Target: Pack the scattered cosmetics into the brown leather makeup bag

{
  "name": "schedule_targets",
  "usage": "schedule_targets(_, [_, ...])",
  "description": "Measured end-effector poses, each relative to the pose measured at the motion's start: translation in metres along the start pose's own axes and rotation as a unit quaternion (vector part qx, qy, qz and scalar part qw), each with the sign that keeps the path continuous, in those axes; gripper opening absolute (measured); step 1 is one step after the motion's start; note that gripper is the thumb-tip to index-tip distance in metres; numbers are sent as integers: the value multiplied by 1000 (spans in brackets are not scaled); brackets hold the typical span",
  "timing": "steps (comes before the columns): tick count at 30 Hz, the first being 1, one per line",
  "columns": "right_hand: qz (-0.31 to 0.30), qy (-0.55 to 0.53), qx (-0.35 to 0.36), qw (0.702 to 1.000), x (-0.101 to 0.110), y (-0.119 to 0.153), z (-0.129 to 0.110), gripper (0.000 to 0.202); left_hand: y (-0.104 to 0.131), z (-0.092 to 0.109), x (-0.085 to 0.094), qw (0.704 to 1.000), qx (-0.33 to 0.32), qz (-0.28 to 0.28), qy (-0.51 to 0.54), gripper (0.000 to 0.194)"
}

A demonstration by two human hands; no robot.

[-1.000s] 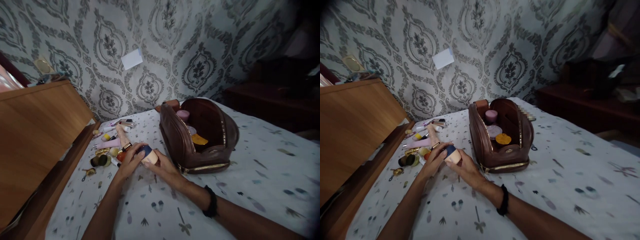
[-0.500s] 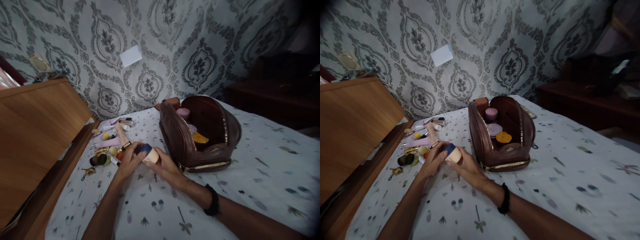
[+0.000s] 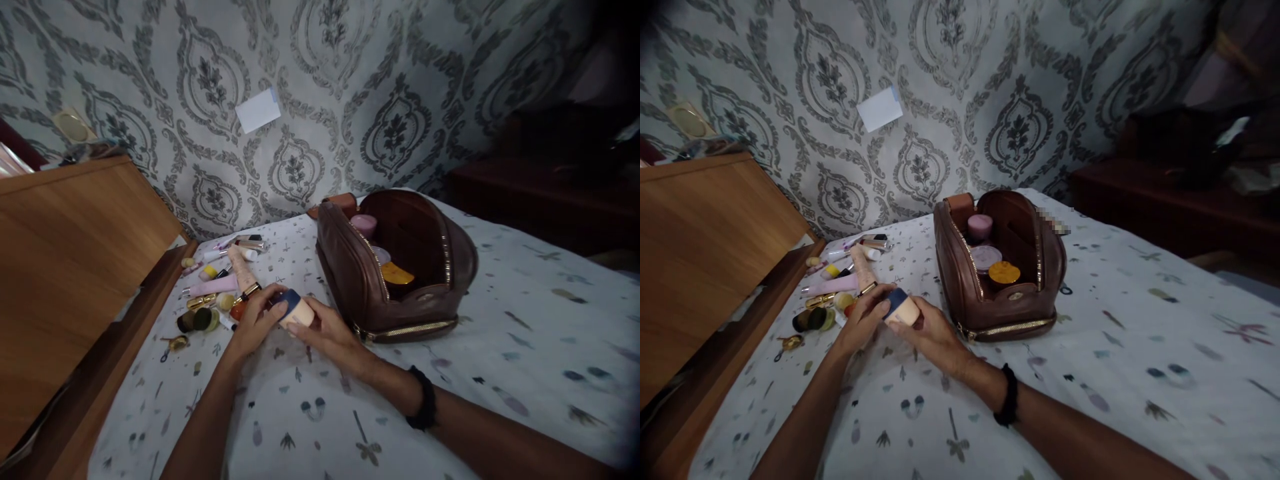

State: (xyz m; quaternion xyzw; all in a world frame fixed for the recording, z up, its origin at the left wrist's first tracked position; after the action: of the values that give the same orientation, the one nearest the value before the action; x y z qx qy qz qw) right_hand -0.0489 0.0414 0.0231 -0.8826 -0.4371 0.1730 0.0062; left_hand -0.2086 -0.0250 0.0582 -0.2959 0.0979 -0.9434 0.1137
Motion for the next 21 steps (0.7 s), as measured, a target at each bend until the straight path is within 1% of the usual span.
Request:
schedule_targets(4, [-47, -82, -56, 994, 0, 1, -3, 52, 1, 4, 5, 999, -10, -11, 50, 53])
schedule_targets(8, [-66, -125, -70, 988, 0, 1, -6, 49, 1, 8, 6, 998, -20, -24, 53, 54])
schedule_targets(13, [-63, -142, -84, 984, -2, 2, -5, 50, 2, 3, 5, 998, -13, -12, 60, 55])
schedule_targets(17, [-60, -148, -83, 984, -3, 3, -3, 61, 5, -1, 4, 999, -27, -12, 29, 54])
schedule_targets(21, [-61, -162, -65, 983, -4, 4, -4, 68, 7, 0, 3, 1000, -27, 6, 15, 52])
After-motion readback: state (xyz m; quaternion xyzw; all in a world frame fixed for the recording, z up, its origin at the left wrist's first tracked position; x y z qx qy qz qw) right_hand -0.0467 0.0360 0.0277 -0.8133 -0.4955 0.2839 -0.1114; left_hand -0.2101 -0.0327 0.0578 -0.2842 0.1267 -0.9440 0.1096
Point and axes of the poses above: each hand's wrist, its own y-axis away from the middle knuckle, its own x-axis out of the back of the hand, z = x × y, the point moved 1 cm from there along -y, towards the middle knuckle, and after that the axes turned 4 degrees about -y, right-handed, at the moved point
